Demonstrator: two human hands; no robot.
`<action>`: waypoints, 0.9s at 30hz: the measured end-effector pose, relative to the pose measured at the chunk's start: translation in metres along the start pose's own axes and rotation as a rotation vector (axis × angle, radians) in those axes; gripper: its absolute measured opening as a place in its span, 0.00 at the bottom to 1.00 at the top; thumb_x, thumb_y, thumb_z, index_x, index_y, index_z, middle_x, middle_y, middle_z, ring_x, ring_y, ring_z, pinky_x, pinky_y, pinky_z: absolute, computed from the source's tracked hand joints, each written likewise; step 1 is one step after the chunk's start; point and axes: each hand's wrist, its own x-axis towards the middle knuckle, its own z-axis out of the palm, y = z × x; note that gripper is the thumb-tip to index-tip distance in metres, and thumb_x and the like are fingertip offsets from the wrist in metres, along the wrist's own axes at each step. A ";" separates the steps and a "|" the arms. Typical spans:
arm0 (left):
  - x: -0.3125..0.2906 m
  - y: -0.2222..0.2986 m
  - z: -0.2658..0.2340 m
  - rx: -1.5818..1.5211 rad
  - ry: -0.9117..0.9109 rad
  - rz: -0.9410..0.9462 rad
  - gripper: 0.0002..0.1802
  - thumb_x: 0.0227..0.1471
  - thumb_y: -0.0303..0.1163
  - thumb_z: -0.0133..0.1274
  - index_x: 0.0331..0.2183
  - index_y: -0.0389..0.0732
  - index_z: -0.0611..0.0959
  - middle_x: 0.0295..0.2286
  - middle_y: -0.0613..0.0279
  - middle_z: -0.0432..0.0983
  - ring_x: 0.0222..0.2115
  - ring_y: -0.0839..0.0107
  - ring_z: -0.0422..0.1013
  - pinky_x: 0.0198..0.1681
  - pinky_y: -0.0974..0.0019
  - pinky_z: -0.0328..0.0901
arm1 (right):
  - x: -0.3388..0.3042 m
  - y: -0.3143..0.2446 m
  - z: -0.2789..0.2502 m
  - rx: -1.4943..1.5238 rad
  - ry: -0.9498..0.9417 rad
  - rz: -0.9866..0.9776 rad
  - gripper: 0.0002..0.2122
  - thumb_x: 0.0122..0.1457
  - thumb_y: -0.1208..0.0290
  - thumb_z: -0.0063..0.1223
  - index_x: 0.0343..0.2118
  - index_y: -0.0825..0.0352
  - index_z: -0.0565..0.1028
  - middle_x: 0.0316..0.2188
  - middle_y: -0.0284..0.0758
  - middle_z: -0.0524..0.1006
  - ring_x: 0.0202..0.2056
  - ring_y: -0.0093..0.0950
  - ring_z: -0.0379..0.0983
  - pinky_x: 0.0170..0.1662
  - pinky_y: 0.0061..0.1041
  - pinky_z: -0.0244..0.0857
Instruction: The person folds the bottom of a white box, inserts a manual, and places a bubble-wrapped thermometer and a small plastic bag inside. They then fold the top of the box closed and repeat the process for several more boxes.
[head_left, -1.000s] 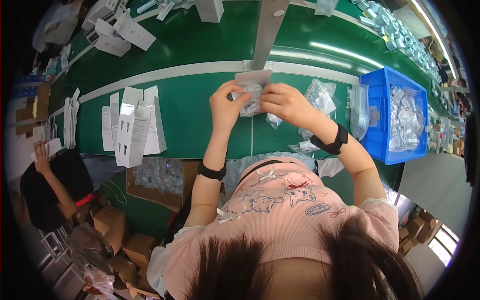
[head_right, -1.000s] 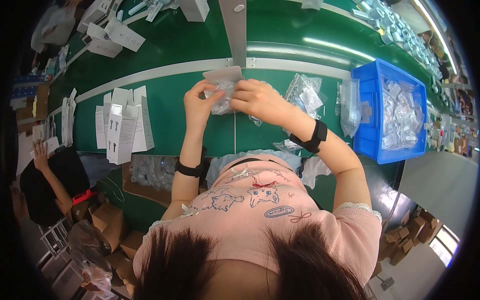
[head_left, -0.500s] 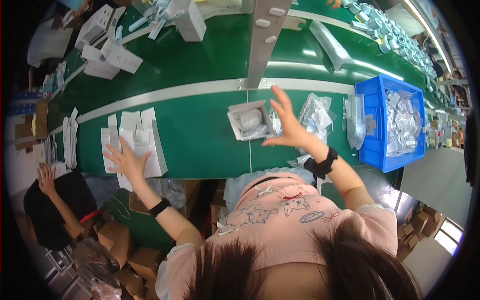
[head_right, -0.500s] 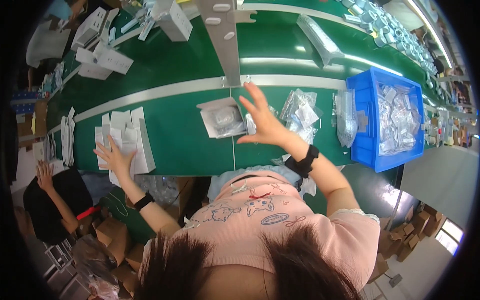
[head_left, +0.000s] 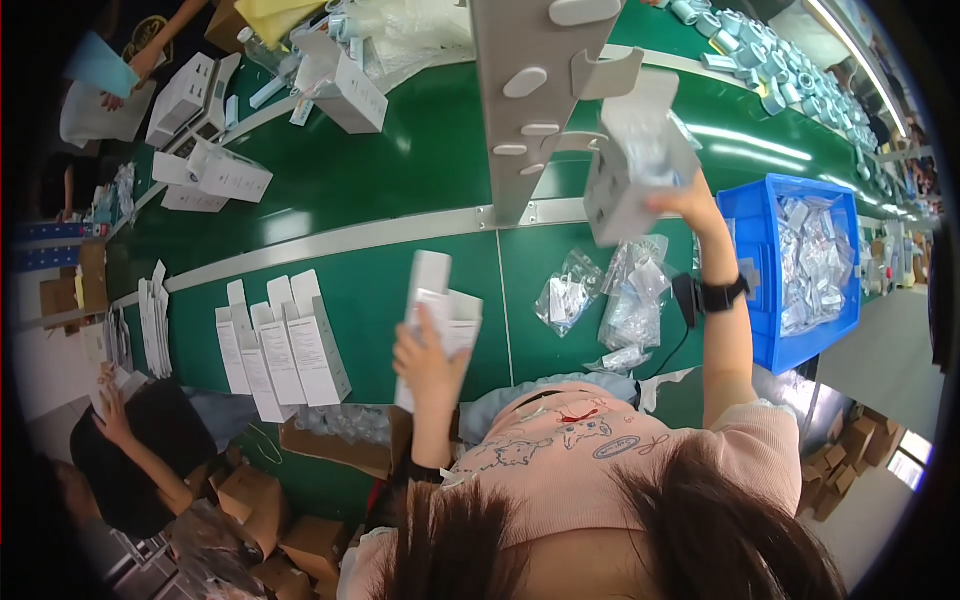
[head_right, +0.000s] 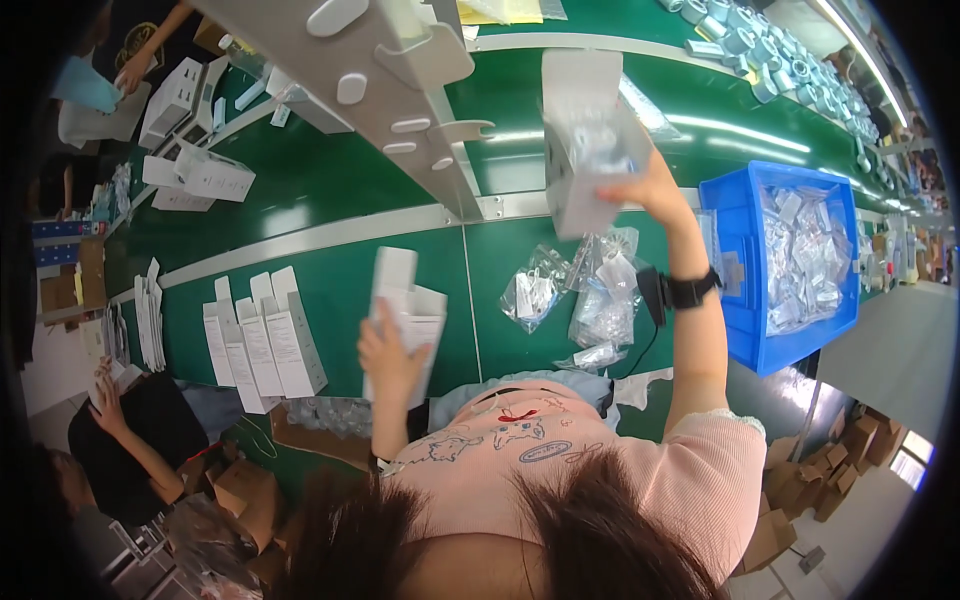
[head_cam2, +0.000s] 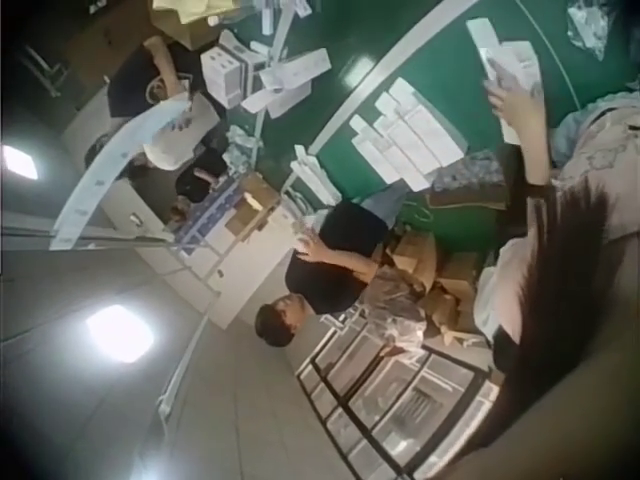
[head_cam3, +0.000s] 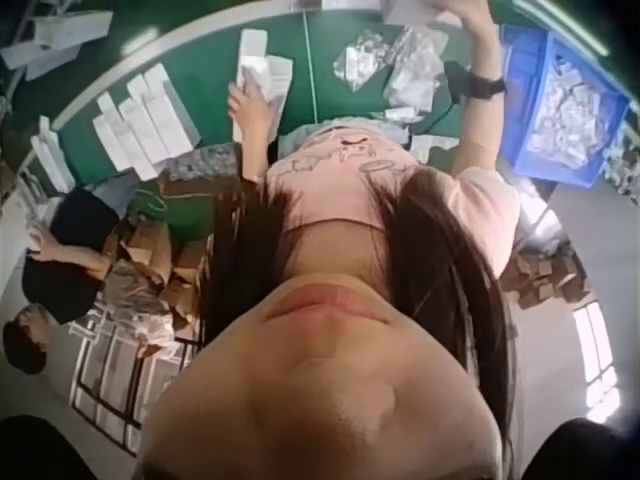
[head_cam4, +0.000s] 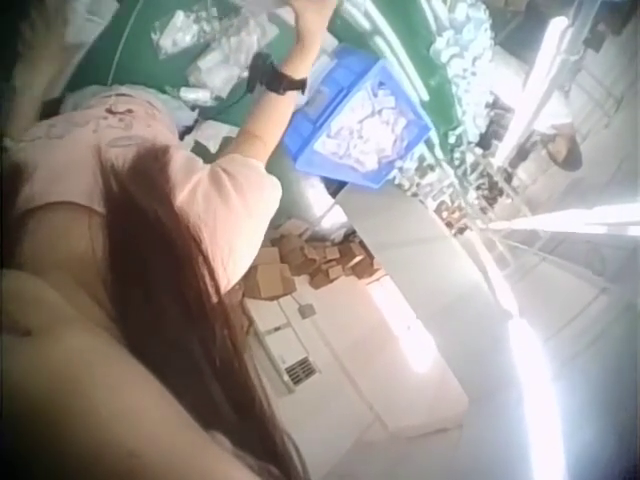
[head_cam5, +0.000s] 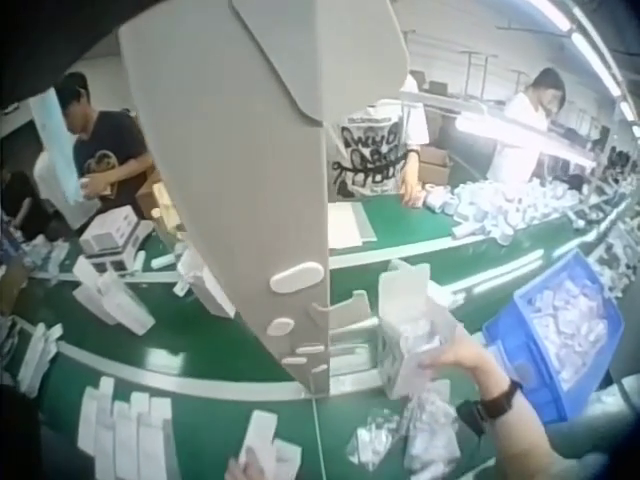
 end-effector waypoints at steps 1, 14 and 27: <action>-0.004 0.008 0.013 0.042 -0.072 0.077 0.59 0.27 0.39 0.65 0.57 0.42 0.47 0.51 0.42 0.50 0.48 0.46 0.54 0.48 0.46 0.51 | 0.017 0.008 0.001 -0.025 0.111 0.007 0.47 0.31 0.69 0.66 0.57 0.70 0.49 0.54 0.39 0.58 0.56 0.32 0.51 0.56 0.27 0.46; 0.005 0.034 0.035 -0.055 -0.150 0.119 0.53 0.29 0.35 0.63 0.55 0.48 0.52 0.47 0.46 0.53 0.47 0.49 0.54 0.46 0.50 0.53 | 0.119 0.129 -0.074 -1.198 0.090 -0.017 0.45 0.38 0.65 0.62 0.59 0.51 0.46 0.54 0.48 0.55 0.56 0.47 0.47 0.55 0.37 0.49; 0.009 0.055 -0.003 -0.775 0.056 0.738 0.42 0.27 0.32 0.65 0.47 0.49 0.61 0.44 0.46 0.56 0.43 0.48 0.60 0.44 0.57 0.60 | 0.092 0.079 -0.042 -0.669 0.186 -0.152 0.37 0.41 0.75 0.52 0.57 0.55 0.49 0.41 0.50 0.67 0.41 0.44 0.68 0.44 0.36 0.63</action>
